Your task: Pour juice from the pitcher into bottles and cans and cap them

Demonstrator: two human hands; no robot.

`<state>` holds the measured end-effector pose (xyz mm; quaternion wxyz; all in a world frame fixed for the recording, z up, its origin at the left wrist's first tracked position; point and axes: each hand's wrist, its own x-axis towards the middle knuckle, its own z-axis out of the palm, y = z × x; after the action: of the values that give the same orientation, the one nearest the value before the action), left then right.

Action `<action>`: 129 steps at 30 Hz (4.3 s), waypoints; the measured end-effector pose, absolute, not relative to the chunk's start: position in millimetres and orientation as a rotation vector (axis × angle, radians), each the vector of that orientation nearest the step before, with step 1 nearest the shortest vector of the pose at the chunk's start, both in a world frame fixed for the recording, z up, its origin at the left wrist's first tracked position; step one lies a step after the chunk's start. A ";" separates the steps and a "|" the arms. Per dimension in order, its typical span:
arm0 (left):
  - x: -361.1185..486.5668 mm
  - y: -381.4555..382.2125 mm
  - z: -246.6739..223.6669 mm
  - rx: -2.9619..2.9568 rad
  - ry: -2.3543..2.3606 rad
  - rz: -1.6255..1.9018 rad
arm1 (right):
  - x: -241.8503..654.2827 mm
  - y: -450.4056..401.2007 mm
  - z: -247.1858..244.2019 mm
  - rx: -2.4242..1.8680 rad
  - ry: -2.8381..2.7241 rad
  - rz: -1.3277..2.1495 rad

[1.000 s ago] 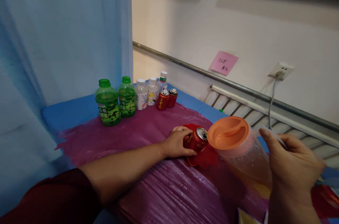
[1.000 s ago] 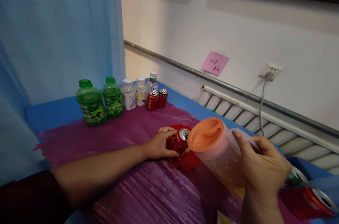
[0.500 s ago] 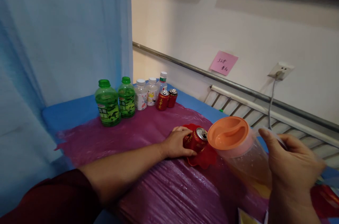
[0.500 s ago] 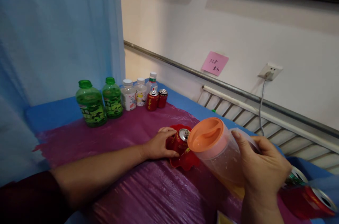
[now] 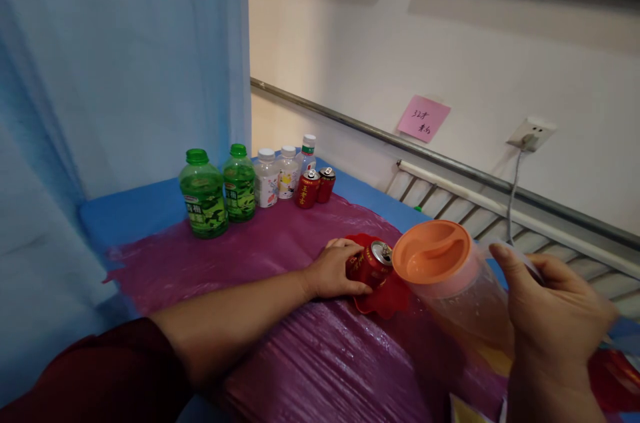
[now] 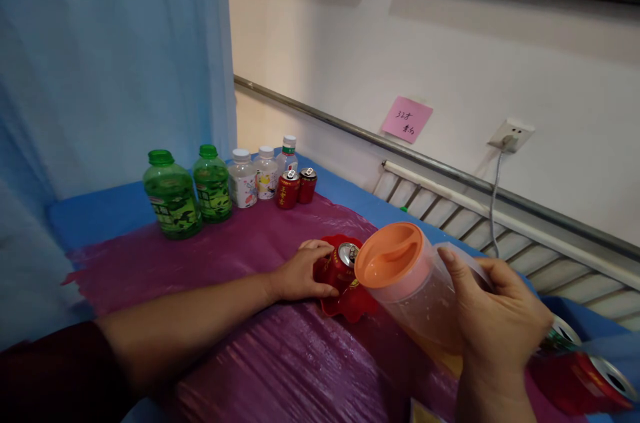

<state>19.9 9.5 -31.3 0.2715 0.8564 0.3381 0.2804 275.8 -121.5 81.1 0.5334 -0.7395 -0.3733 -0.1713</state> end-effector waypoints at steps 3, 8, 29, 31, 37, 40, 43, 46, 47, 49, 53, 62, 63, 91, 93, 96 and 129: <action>20.0 9.5 -33.1 2.300 0.922 0.767 | 278.2 -120.5 79.0 -1.748 -0.888 -0.430; 20.0 10.4 -33.9 2.299 0.917 0.763 | 279.1 -120.8 78.1 -1.756 -0.897 -0.425; 20.3 10.7 -32.8 2.304 0.907 0.757 | 278.6 -121.6 77.7 -1.758 -0.901 -0.442; 20.3 10.9 -33.5 2.293 0.921 0.756 | 278.9 -121.5 77.3 -1.751 -0.901 -0.436; 20.1 11.9 -35.5 2.290 0.924 0.763 | 275.9 -122.0 79.5 -1.748 -0.902 -0.427; 20.2 11.9 -35.3 2.297 0.923 0.759 | 275.5 -122.2 80.2 -1.755 -0.899 -0.433; 20.2 11.7 -34.8 2.303 0.919 0.762 | 276.4 -121.9 79.9 -1.755 -0.893 -0.432; 20.2 11.5 -34.3 2.304 0.926 0.761 | 278.0 -121.3 78.8 -1.752 -0.893 -0.428; 20.2 11.4 -34.1 2.302 0.928 0.757 | 278.6 -121.0 78.4 -1.755 -0.894 -0.435; 20.3 11.3 -33.6 2.300 0.925 0.751 | 279.8 -120.5 77.5 -1.750 -0.891 -0.444; 20.2 11.2 -33.2 2.302 0.920 0.752 | 280.4 -120.3 77.0 -1.746 -0.888 -0.436; 20.2 11.3 -33.0 2.295 0.939 0.738 | 275.2 -122.7 80.8 -1.752 -0.918 -0.450; 20.1 11.1 -32.7 2.295 0.934 0.738 | 275.4 -122.7 80.6 -1.759 -0.914 -0.450; 20.5 11.0 -33.4 2.306 0.940 0.745 | 276.1 -122.1 80.0 -1.772 -0.882 -0.425; 20.4 10.5 -32.8 2.307 0.937 0.744 | 276.7 -122.0 79.5 -1.770 -0.886 -0.428; 20.2 10.4 -33.0 2.305 0.944 0.749 | 278.1 -121.5 78.4 -1.767 -0.900 -0.449; 20.8 9.6 -29.5 2.288 0.912 0.758 | 280.1 -119.3 77.3 -1.729 -0.911 -0.446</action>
<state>20.8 9.6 -29.5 0.2787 0.8526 0.3399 0.2825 280.1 -119.3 77.3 0.5382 -0.7269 -0.3831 -0.1877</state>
